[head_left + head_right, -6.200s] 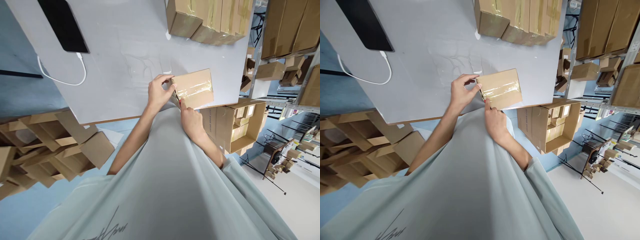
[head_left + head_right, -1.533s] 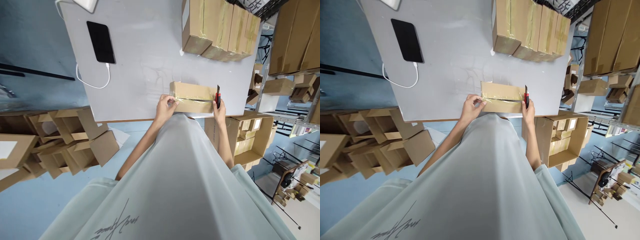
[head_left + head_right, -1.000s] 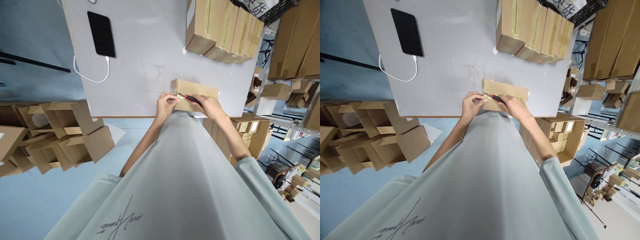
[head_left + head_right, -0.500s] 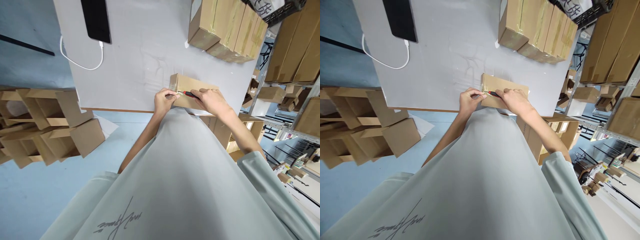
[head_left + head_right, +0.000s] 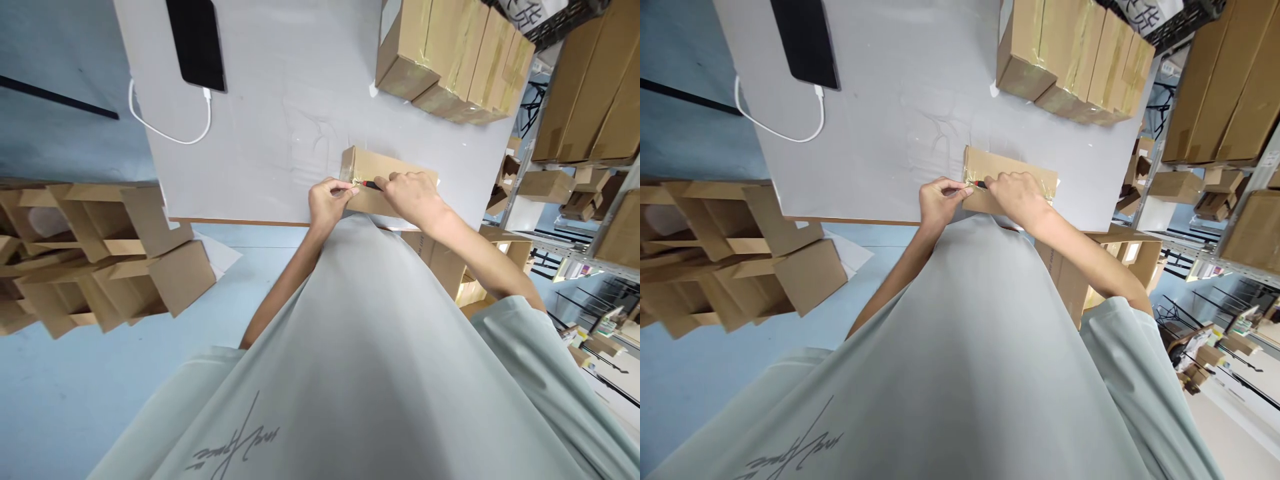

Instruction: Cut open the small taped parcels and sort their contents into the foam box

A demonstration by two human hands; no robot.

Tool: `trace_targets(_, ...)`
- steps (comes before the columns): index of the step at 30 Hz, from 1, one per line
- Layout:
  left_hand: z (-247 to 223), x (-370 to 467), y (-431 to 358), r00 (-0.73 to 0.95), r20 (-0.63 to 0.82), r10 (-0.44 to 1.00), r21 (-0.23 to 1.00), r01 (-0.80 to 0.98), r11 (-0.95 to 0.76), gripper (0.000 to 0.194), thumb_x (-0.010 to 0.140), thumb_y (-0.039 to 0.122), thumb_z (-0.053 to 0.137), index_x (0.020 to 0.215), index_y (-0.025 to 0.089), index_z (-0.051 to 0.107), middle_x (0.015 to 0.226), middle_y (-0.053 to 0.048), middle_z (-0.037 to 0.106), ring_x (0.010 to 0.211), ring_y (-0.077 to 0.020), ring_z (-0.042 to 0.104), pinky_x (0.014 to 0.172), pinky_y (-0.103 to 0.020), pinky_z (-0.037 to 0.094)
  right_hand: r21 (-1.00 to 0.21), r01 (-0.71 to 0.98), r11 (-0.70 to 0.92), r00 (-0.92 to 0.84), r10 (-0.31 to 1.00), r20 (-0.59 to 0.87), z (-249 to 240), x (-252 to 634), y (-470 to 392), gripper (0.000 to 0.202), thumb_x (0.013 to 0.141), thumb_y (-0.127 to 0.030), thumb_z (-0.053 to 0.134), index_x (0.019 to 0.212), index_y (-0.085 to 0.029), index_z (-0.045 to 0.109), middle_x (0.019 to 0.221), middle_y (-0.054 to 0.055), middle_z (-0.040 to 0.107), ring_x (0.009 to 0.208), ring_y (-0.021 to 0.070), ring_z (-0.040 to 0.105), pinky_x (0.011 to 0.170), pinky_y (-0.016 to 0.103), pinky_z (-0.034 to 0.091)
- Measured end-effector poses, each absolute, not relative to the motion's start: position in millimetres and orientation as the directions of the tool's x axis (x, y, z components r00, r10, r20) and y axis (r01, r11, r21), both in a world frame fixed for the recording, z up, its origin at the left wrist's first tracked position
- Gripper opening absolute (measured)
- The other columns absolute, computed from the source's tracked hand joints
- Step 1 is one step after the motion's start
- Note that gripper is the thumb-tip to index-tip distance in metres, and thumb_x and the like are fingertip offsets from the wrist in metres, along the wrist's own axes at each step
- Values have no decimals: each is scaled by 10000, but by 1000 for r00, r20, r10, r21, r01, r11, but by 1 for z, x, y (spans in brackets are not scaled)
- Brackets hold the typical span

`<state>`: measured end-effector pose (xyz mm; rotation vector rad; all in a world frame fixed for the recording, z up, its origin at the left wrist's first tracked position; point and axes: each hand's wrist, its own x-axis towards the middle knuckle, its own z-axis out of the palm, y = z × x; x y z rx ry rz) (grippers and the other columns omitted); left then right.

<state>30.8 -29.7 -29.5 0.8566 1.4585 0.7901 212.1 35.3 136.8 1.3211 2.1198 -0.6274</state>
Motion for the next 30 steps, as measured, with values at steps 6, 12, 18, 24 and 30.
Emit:
trace_targets(6, -32, 24, -30, -39, -512, 858, 858, 28, 514, 134, 878, 325, 878, 922, 213, 817, 1025, -44, 833, 1020, -240, 807, 1005, -393, 683, -37, 967, 253, -219, 743, -632, 150, 281, 21, 375, 1147, -486, 578, 1201, -226, 842, 921, 199, 819, 991, 398, 774, 873, 492, 473)
trace_targets(12, -17, 10, -33, 17, -472, 881, 881, 40, 471, 222, 873, 410, 892, 940, 222, 794, 1050, -45, 838, 1091, -243, 808, 1128, -418, 652, -197, 972, -124, -7, 830, -558, 166, 374, -13, 425, 1106, -619, 630, 1237, -250, 795, 894, 89, 802, 868, 322, 760, 851, 421, 519)
trace_targets(18, 1, 3, -37, -8, -512, 859, 851, 132, 508, 317, 927, 526, 849, 848, 238, 742, 940, -45, 807, 1041, -250, 785, 1128, -429, 642, -496, 524, -692, 527, 721, -450, 42, 429, -62, 327, 1073, -562, 579, 970, -252, 577, 809, -9, 679, 651, 170, 662, 665, 306, 551)
trace_targets(24, 6, 12, -39, -53, -538, 841, 816, 216, 536, 181, 897, 349, 803, 835, 248, 665, 949, -26, 775, 1041, -227, 772, 1080, -391, 643, -363, 408, -838, 700, 542, -464, -47, 433, -90, 199, 941, -410, 626, 808, -288, 543, 646, -55, 588, 773, 215, 624, 824, 355, 600)
trace_targets(30, 17, 19, -45, -177, -547, 818, 785, 232, 575, 91, 867, 274, 761, 896, 248, 679, 1022, -53, 795, 1083, -246, 786, 1085, -429, 647, -461, 481, -746, 657, 655, -374, -45, 435, -87, 271, 946, -373, 609, 1081, -171, 729, 1234, 220, 784, 1229, 309, 694, 1204, 539, 533)
